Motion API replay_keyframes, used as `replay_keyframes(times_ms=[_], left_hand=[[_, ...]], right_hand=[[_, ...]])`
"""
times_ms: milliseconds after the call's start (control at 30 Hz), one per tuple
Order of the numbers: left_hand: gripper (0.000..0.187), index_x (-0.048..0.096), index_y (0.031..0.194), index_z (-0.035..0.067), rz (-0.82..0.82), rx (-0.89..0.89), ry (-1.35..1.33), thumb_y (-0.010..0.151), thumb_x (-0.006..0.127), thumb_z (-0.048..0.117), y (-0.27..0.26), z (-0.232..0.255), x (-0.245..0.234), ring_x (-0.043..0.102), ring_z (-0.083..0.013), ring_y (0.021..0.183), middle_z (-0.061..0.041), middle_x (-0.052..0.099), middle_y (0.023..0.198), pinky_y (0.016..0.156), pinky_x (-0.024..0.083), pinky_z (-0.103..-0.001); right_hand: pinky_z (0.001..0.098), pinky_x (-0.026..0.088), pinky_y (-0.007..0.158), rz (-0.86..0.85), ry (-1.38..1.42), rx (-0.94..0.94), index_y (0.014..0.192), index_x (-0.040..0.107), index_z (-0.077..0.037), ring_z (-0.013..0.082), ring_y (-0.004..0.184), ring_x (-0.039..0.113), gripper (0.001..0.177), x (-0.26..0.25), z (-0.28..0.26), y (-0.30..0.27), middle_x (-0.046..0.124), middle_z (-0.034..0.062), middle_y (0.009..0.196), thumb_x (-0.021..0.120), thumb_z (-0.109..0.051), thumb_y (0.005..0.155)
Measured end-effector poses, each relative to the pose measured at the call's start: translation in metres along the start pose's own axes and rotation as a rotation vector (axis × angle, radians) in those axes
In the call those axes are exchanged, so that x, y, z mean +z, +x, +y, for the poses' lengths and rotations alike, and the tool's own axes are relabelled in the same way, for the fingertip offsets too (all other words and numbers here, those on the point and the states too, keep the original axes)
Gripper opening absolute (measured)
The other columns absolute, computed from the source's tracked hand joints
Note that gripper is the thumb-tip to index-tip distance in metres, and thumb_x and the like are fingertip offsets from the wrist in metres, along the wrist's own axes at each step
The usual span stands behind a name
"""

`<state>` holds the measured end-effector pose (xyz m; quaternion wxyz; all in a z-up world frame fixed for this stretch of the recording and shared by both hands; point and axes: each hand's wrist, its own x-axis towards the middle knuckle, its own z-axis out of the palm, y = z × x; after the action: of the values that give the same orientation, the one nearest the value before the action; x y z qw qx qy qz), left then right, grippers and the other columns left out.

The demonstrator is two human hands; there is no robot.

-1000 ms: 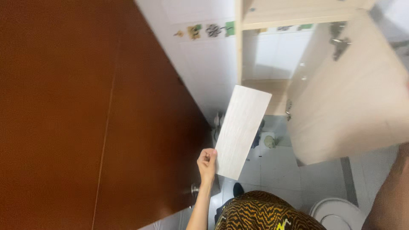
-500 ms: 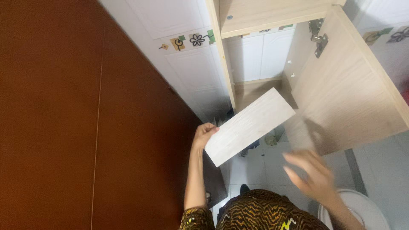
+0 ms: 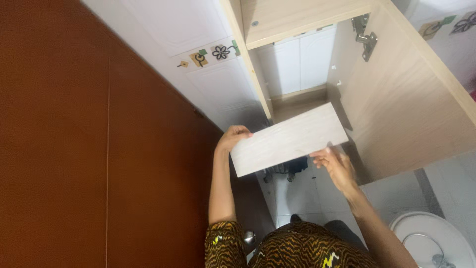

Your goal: The person assembles a wall-mounted cabinet by threading a white string through the top frame, then retrieves a wooden panel from a blue basin and inserts it into the cabinet as a shelf. The person handles the panel and string by hand without visible tools.

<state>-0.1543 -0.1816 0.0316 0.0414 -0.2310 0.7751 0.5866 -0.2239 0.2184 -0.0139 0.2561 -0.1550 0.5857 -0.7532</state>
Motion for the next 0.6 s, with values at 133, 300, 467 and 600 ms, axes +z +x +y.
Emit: replay_keyframes(times_ms=[133, 300, 467, 600], left_hand=[[0.015, 0.075, 0.087, 0.005, -0.124, 0.078, -0.066, 0.08, 0.081, 0.018, 0.025, 0.007, -0.006, 0.066, -0.0147, 0.067, -0.006, 0.073, 0.078, 0.063, 0.054, -0.031], [0.015, 0.074, 0.085, 0.004, -0.21, 0.063, -0.034, 0.079, 0.081, 0.016, 0.054, 0.003, -0.01, 0.064, -0.0148, 0.068, -0.006, 0.071, 0.076, 0.063, 0.052, -0.03], [0.019, 0.075, 0.084, 0.006, -0.191, 0.043, 0.041, 0.075, 0.082, 0.021, 0.07, 0.005, -0.012, 0.065, -0.0142, 0.069, -0.004, 0.072, 0.076, 0.065, 0.052, -0.029], [0.02, 0.074, 0.083, 0.005, -0.209, 0.09, 0.035, 0.076, 0.082, 0.022, 0.079, 0.008, -0.011, 0.063, -0.0137, 0.071, -0.003, 0.07, 0.077, 0.066, 0.05, -0.028]], right_hand=[[0.0368, 0.055, 0.07, 0.026, 0.201, -0.046, 0.097, 0.071, 0.001, 0.0225, 0.08, 0.067, 0.048, -0.008, 0.008, 0.016, 0.075, 0.0222, 0.099, 0.044, -0.037, 0.111], [0.0372, 0.056, 0.066, 0.044, 0.108, 0.001, 0.081, 0.073, 0.0, 0.0238, 0.071, 0.068, 0.056, -0.018, 0.021, 0.027, 0.077, 0.0212, 0.089, 0.044, -0.038, 0.11], [0.0414, 0.06, 0.08, 0.047, 0.181, -0.012, 0.089, 0.068, 0.003, 0.0282, 0.085, 0.072, 0.044, -0.021, 0.025, 0.039, 0.074, 0.0243, 0.092, 0.051, -0.031, 0.11], [0.0425, 0.06, 0.085, 0.049, 0.238, 0.021, 0.098, 0.068, 0.005, 0.0296, 0.092, 0.074, 0.04, -0.021, 0.015, 0.044, 0.073, 0.0259, 0.094, 0.049, -0.029, 0.106]])
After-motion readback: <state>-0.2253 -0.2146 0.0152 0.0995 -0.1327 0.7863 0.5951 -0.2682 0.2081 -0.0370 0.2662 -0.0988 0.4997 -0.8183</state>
